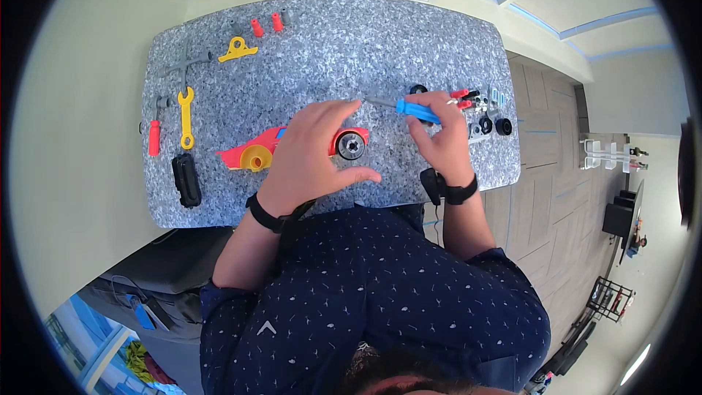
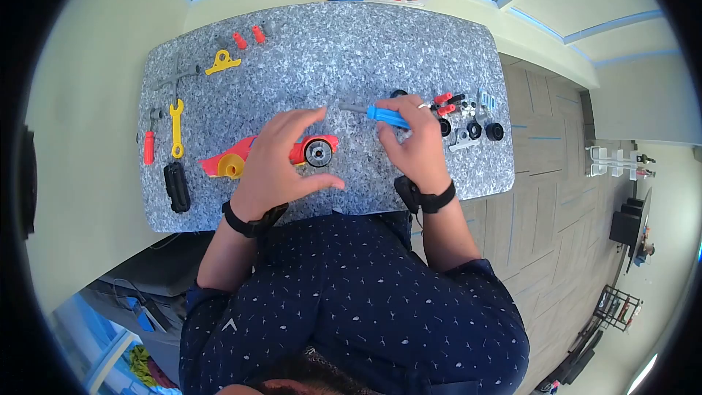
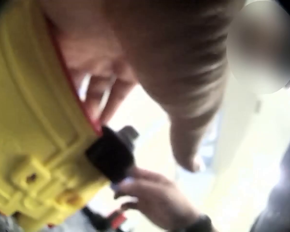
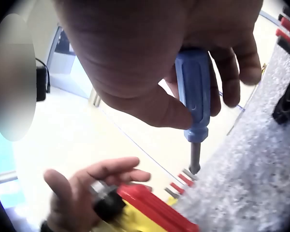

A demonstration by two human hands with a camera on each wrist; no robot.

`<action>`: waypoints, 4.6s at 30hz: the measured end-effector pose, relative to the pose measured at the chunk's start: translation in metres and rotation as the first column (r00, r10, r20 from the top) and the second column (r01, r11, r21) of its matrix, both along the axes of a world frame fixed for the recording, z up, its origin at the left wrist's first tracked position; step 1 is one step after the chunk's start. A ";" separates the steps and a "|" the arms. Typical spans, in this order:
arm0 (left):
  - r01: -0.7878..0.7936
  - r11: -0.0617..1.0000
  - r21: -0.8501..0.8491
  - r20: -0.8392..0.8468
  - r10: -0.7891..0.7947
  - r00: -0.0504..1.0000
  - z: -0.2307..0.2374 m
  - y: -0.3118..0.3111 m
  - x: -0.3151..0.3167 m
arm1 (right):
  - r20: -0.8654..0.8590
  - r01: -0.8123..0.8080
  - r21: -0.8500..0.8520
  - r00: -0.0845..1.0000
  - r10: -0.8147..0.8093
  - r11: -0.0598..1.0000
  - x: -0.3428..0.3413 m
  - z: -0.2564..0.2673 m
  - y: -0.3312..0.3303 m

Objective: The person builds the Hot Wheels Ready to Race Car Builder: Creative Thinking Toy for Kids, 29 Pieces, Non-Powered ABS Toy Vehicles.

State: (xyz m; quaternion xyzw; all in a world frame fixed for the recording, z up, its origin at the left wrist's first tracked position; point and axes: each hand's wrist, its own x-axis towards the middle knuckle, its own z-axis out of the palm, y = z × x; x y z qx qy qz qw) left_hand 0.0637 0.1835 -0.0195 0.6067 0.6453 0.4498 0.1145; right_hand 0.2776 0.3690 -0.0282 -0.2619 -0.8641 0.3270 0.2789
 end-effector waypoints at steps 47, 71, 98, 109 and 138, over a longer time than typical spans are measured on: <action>0.077 0.996 0.044 0.182 -0.084 0.980 -0.003 -0.007 -0.002 | -0.442 -0.391 -0.042 0.833 0.334 0.920 -0.047 0.056 -0.051; 0.125 0.992 0.010 0.056 -0.125 0.991 -0.005 -0.007 -0.005 | -0.509 -0.391 0.008 0.791 0.340 0.920 -0.045 0.066 -0.041; -0.109 0.949 -0.296 -0.227 0.041 0.973 0.020 -0.092 -0.076 | 0.223 -0.004 -0.071 0.975 0.020 0.997 0.023 0.004 0.027; -0.212 0.965 -0.157 -0.104 0.197 0.975 -0.029 -0.071 -0.030 | -0.135 -0.348 -0.432 0.937 0.322 0.832 -0.031 0.044 -0.065; -0.102 0.990 -0.102 -0.037 0.099 0.994 -0.021 -0.063 -0.011 | 0.345 0.118 0.164 0.923 -0.169 0.979 -0.002 -0.048 0.053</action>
